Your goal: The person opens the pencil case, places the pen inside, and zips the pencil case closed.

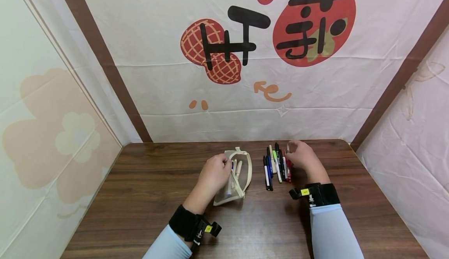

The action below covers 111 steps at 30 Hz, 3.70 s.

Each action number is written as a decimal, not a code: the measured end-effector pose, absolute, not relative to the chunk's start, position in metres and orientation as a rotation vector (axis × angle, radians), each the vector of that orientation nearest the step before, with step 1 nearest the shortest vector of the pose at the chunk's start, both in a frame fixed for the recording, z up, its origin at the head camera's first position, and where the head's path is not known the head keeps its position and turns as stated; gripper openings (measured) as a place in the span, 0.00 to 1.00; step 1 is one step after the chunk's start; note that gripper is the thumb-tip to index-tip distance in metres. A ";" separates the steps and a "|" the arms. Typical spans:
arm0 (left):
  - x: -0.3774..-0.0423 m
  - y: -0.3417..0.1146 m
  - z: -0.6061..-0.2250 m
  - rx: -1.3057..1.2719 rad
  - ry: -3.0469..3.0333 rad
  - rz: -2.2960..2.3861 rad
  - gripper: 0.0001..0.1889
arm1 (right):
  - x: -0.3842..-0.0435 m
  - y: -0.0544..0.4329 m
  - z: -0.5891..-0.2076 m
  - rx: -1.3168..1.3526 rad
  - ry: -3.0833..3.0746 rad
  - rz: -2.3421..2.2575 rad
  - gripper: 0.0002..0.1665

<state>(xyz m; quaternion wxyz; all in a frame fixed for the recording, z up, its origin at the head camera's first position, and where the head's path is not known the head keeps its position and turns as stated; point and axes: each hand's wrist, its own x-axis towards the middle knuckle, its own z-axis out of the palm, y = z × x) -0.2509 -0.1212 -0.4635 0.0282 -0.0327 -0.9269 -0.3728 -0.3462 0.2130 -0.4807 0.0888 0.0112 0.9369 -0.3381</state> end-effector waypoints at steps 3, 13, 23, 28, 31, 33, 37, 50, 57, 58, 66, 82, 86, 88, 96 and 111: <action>-0.251 -0.121 -0.463 -0.102 -2.861 -1.148 0.15 | -0.347 0.208 -0.477 -0.024 2.758 -1.084 0.42; -0.250 -0.121 -0.463 -0.104 -2.860 -1.141 0.15 | -0.341 0.184 -0.471 -0.215 2.591 -1.319 0.50; -0.251 -0.122 -0.464 -0.111 -2.854 -1.143 0.15 | -0.337 0.157 -0.473 -0.237 2.411 -1.500 0.47; -0.252 -0.122 -0.464 -0.114 -2.849 -1.134 0.15 | -0.333 0.141 -0.475 -0.277 2.358 -1.498 0.43; -0.251 -0.122 -0.465 -0.114 -2.851 -1.141 0.15 | -0.331 0.132 -0.478 -0.306 2.302 -1.507 0.41; -0.252 -0.122 -0.465 -0.115 -2.851 -1.146 0.14 | -0.330 0.126 -0.479 -0.316 2.260 -1.518 0.40; -0.252 -0.122 -0.465 -0.115 -2.850 -1.141 0.14 | -0.327 0.116 -0.479 -0.314 2.223 -1.538 0.40; -0.252 -0.121 -0.464 -0.100 -2.840 -1.121 0.14 | -0.324 0.105 -0.481 -0.229 2.232 -1.697 0.40; -0.254 -0.121 -0.465 -0.075 -2.826 -1.138 0.13 | -0.318 0.087 -0.487 -0.259 2.133 -1.729 0.37; -0.254 -0.121 -0.465 -0.070 -2.825 -1.144 0.13 | -0.317 0.085 -0.488 -0.268 2.125 -1.720 0.37; -0.254 -0.120 -0.467 -0.050 -2.811 -1.147 0.13 | -0.311 0.077 -0.490 -0.310 2.098 -1.662 0.36; -0.254 -0.119 -0.468 -0.071 -2.800 -1.162 0.14 | -0.310 0.070 -0.501 -0.392 2.234 -1.458 0.14; -0.254 -0.119 -0.469 -0.075 -2.795 -1.159 0.14 | -0.308 0.069 -0.501 -0.528 2.350 -1.302 0.10; -0.254 -0.120 -0.469 -0.077 -2.793 -1.152 0.14 | -0.307 0.069 -0.500 -0.563 2.374 -1.270 0.12; -0.253 -0.120 -0.467 -0.073 -2.809 -1.167 0.14 | -0.309 0.074 -0.499 -0.571 2.260 -1.339 0.15; -0.253 -0.120 -0.465 -0.073 -2.831 -1.125 0.14 | -0.330 0.127 -0.482 -0.310 2.412 -1.426 0.14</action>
